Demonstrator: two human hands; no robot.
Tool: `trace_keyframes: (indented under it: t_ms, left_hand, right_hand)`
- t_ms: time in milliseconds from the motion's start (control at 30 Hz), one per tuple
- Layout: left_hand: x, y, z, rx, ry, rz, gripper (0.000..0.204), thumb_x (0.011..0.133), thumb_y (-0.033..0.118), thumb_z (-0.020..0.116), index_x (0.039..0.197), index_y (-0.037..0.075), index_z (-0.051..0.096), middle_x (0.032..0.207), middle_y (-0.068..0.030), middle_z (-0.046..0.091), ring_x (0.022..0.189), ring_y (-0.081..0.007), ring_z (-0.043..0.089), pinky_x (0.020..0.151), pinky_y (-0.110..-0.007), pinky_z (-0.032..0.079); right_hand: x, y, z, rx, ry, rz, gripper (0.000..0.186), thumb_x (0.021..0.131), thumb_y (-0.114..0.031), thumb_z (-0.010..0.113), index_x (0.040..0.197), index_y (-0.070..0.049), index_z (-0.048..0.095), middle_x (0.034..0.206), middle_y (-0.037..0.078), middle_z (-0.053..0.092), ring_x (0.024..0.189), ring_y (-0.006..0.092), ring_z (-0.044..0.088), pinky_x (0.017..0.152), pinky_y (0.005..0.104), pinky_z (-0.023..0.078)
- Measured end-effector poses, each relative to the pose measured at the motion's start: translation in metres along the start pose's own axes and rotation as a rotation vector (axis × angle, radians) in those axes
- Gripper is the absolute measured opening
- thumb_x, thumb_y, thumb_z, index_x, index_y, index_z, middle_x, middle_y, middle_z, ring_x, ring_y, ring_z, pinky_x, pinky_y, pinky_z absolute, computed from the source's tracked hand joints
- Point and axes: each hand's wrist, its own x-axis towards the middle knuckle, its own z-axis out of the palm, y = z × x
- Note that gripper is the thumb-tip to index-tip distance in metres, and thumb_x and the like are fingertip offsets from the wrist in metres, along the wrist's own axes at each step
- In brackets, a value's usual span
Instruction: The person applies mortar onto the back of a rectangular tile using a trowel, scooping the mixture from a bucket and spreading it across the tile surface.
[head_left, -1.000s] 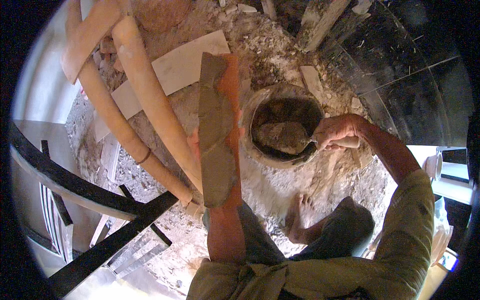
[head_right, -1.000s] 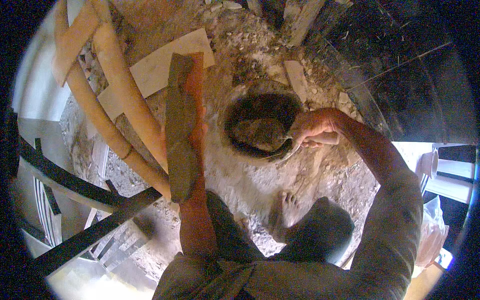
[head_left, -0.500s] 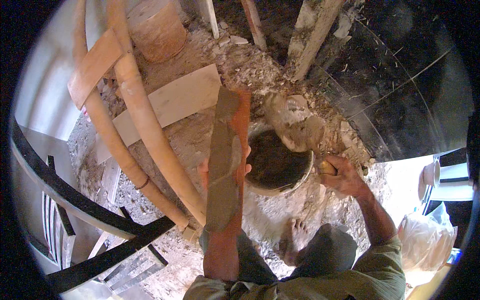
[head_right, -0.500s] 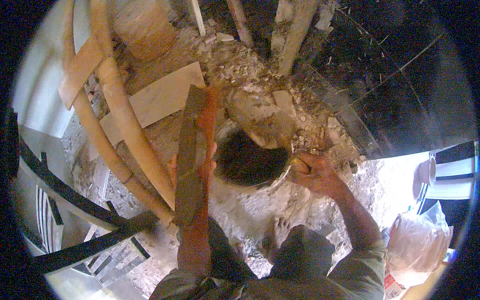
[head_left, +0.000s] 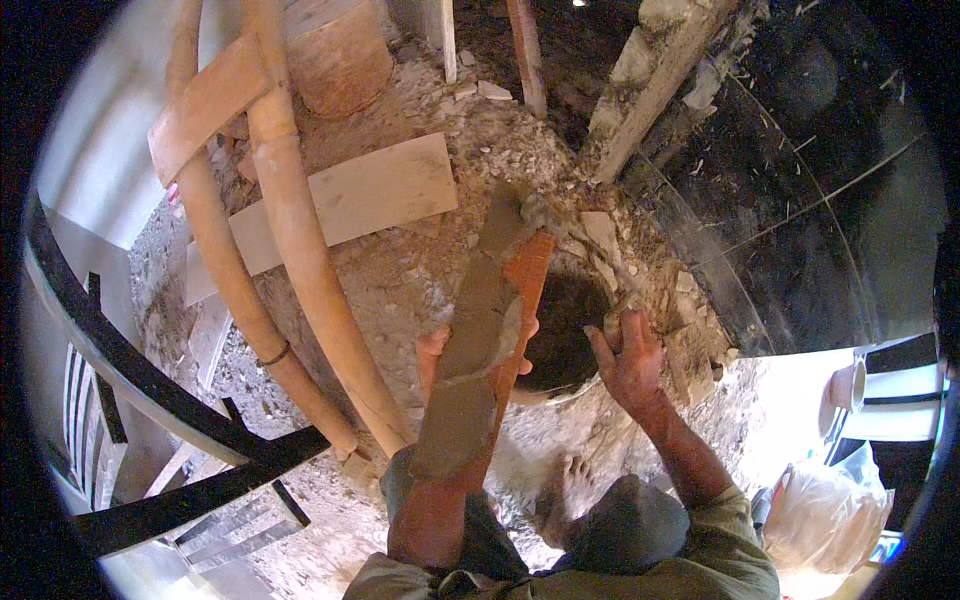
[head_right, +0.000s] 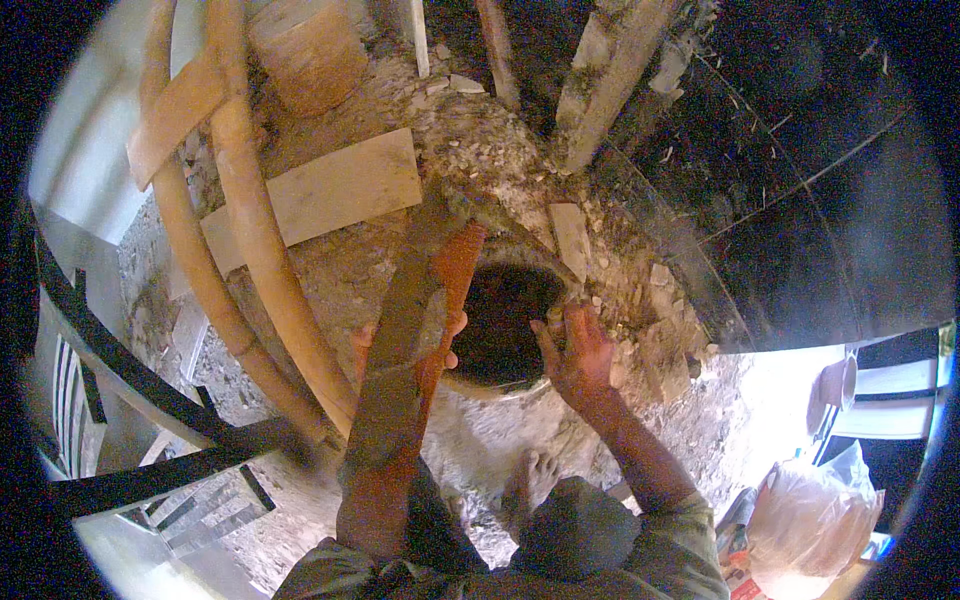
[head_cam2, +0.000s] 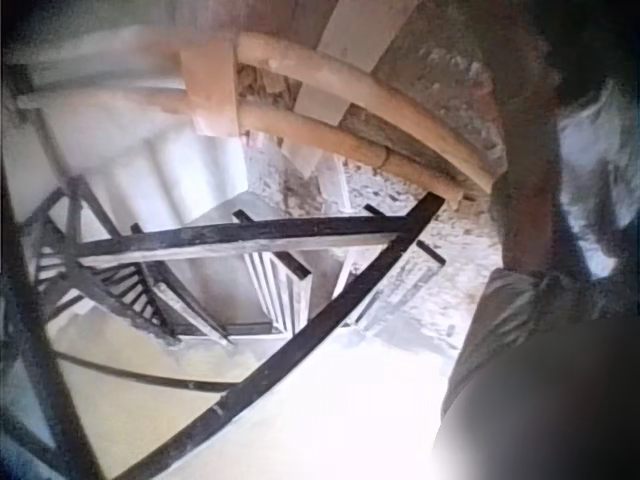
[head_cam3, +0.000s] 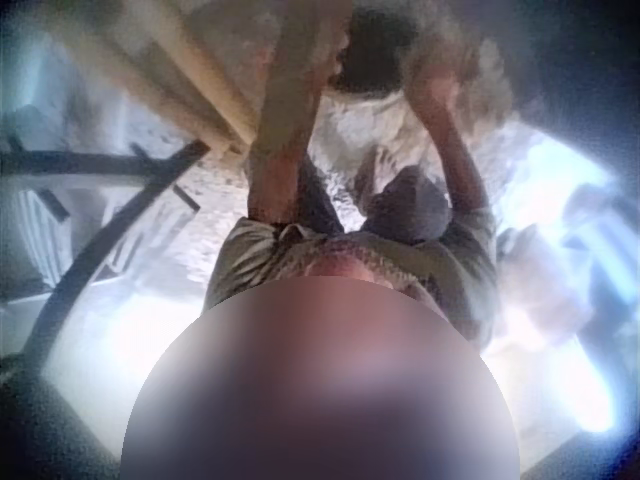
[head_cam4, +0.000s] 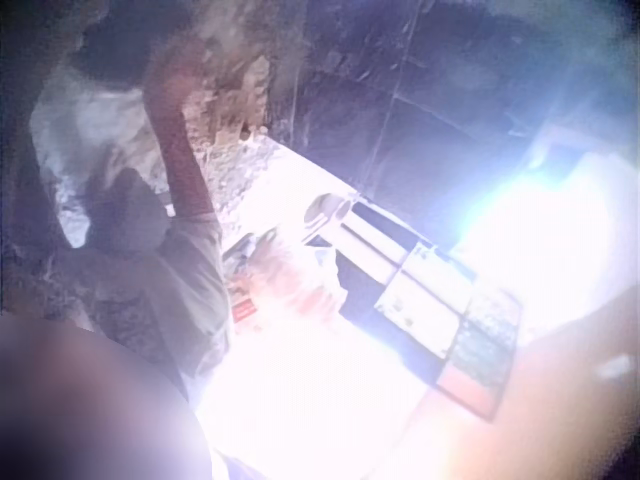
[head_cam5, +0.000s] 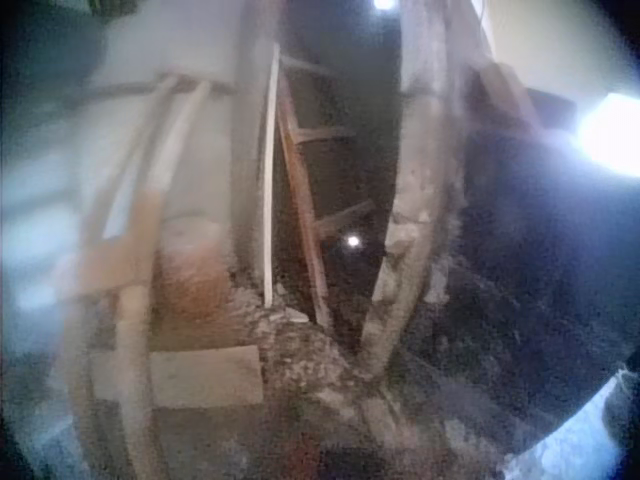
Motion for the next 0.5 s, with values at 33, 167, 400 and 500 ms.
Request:
trace_keyframes:
  t_ms: [33, 167, 400, 500]
  left_hand:
    - [0.002, -0.002, -0.003, -0.011, -0.053, -0.04, 0.082, 0.076, 0.043, 0.059, 0.137, -0.003, 0.032, 0.132, -0.0249, 0.043, 0.117, -0.0426, 0.047, 0.074, -0.053, 0.056]
    - [0.001, -0.009, 0.009, -0.009, 0.064, 0.071, 0.083, 0.074, 0.042, 0.06, 0.139, -0.001, 0.029, 0.133, -0.0253, 0.042, 0.118, -0.0437, 0.046, 0.073, -0.054, 0.056]
    - [-0.005, -0.022, 0.019, -0.176, 0.074, 0.094, 0.082, 0.077, 0.042, 0.058, 0.14, 0.001, 0.027, 0.136, -0.0256, 0.039, 0.118, -0.0454, 0.045, 0.075, -0.058, 0.054]
    - [-0.002, -0.034, 0.027, -0.288, 0.013, -0.001, 0.08, 0.078, 0.042, 0.057, 0.139, 0.0, 0.028, 0.136, -0.0271, 0.037, 0.119, -0.0455, 0.044, 0.08, -0.06, 0.051]
  right_hand:
    - [-0.004, 0.002, 0.003, -0.028, 0.023, 0.007, 0.032, 0.077, -0.013, 0.07, 0.1, -0.001, 0.051, 0.08, 0.014, 0.053, 0.062, 0.032, 0.055, 0.053, 0.0392, 0.049]
    - [-0.019, 0.0, 0.01, -0.191, -0.004, -0.132, 0.033, 0.076, -0.014, 0.07, 0.097, 0.001, 0.05, 0.09, 0.018, 0.052, 0.068, 0.0352, 0.057, 0.055, 0.0418, 0.049]
    - [-0.06, 0.01, 0.015, -0.206, -0.05, -0.013, 0.044, 0.078, -0.008, 0.067, 0.112, 0.001, 0.041, 0.095, 0.025, 0.054, 0.073, 0.0432, 0.055, 0.058, 0.0498, 0.045]
    - [-0.086, 0.02, 0.013, -0.178, -0.044, 0.016, 0.051, 0.076, -0.007, 0.068, 0.117, 0.002, 0.04, 0.098, 0.026, 0.053, 0.08, 0.0439, 0.055, 0.06, 0.0488, 0.047]
